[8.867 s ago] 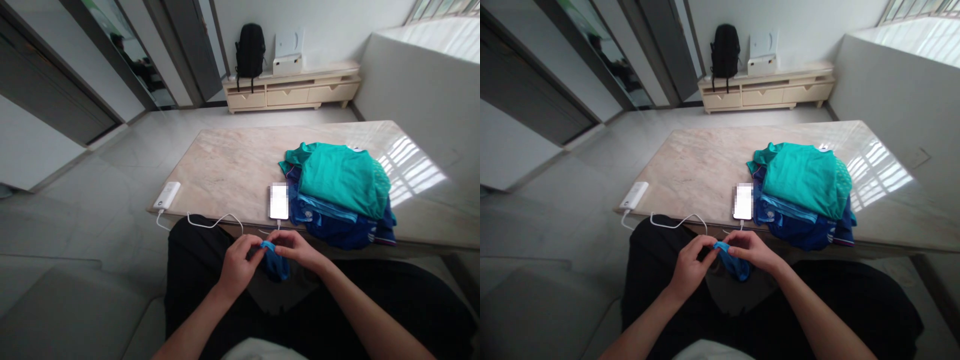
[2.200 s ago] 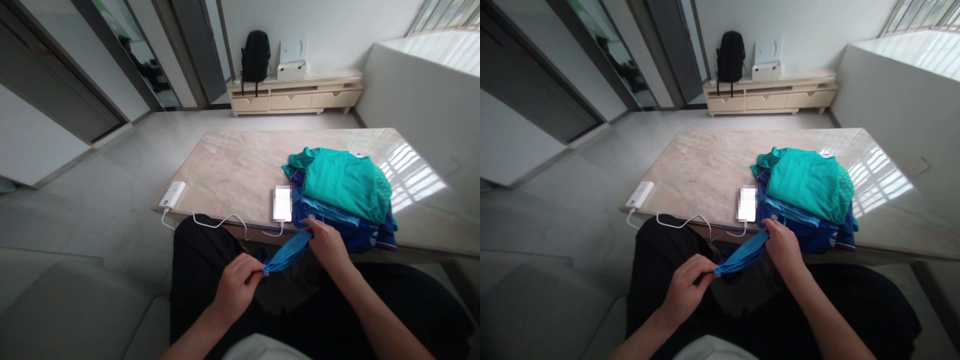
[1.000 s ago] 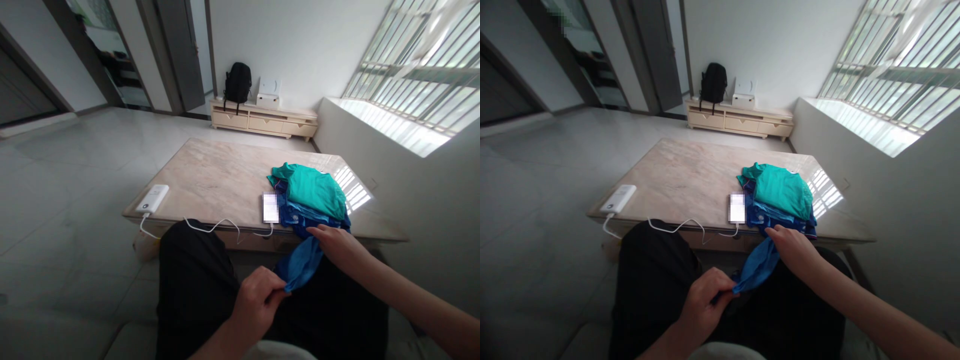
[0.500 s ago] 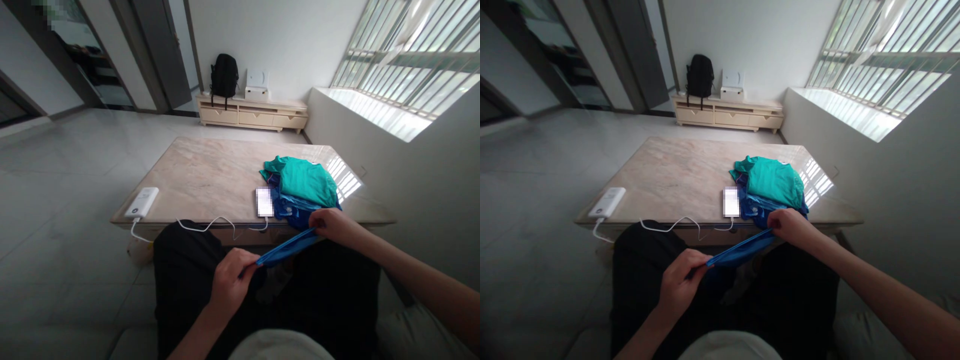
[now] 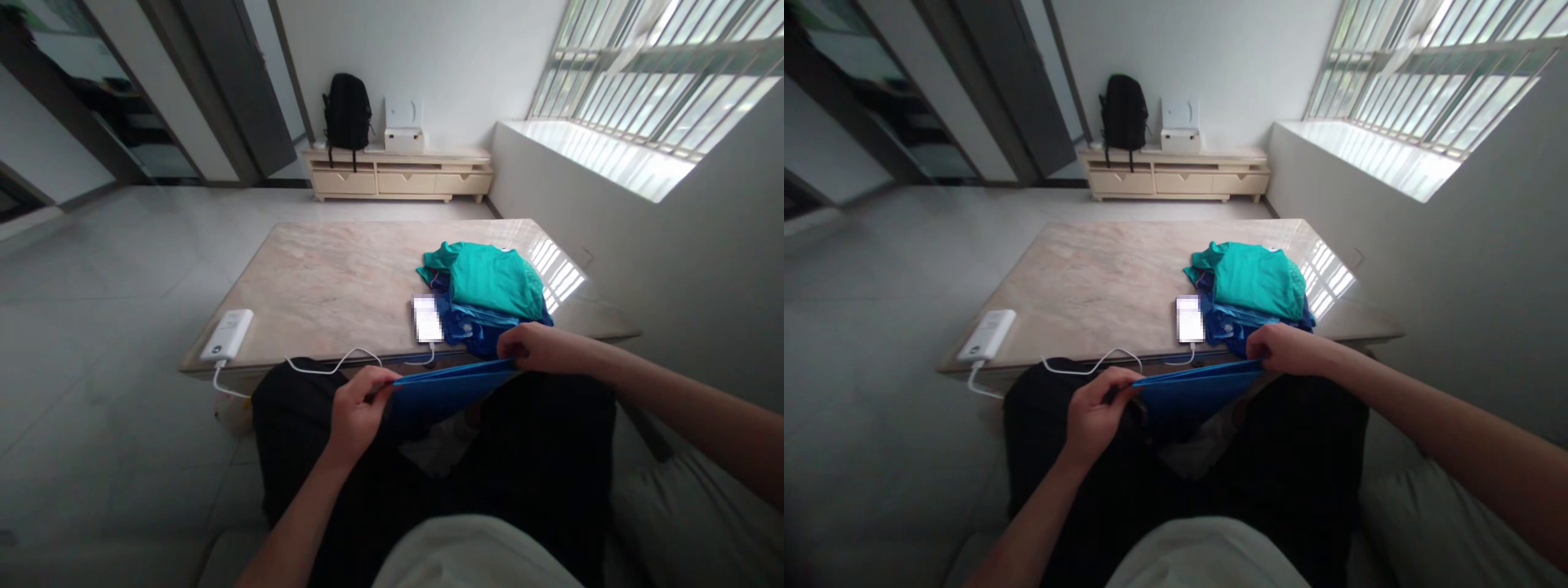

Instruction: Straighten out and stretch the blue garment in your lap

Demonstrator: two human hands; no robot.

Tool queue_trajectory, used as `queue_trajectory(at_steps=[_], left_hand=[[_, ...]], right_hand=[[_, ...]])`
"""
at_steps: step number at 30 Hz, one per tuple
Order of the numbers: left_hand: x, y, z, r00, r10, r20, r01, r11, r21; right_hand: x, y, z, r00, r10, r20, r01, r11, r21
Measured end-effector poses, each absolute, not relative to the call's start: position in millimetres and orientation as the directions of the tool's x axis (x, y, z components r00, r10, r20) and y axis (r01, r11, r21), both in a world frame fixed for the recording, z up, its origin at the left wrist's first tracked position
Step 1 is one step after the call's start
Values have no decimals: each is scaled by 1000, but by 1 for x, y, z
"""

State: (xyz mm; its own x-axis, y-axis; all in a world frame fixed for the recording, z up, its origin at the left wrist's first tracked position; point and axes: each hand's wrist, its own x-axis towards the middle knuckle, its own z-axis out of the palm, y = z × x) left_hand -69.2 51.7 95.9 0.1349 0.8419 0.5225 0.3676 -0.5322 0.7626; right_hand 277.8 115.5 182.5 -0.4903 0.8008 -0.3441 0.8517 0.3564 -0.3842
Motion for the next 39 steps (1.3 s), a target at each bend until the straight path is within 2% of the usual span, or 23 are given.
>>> queue_trajectory(at_steps=[3,6,10,15,18,22,24,27,31,35,39], left_hand=[[-72,58,96,97,857,507,390,-501,773],[-75,62,98,97,847,523,401,-514,758],[-75,57,107,190,793,580,339,-607,719],[-66,38,119,406,631,661,218,-769,601],[-60,26,122,434,601,671,202,-791,578],[-57,17,120,409,634,656,226,-767,600],[-57,15,114,359,689,630,251,-721,646],[-58,14,104,276,798,536,299,-601,741],[-61,14,91,227,861,455,378,-509,773],[-60,14,89,215,866,451,430,-499,753],[-53,11,90,218,858,466,400,-514,759]], right_hand=[[282,117,187,-446,809,-383,866,280,-414],[286,117,187,-366,771,-522,823,7,-567],[282,113,181,-235,802,-549,626,-307,-717],[263,101,174,-64,846,-530,317,-486,-815],[257,96,171,-55,868,-493,249,-466,-849],[260,98,166,-86,923,-375,475,-293,-830],[264,101,165,-125,941,-313,584,-185,-790],[268,105,165,-208,937,-279,659,-77,-748],[270,106,173,-250,910,-330,711,-59,-701],[273,105,184,-255,899,-357,710,-76,-700],[276,105,188,-257,897,-361,693,-89,-715]])
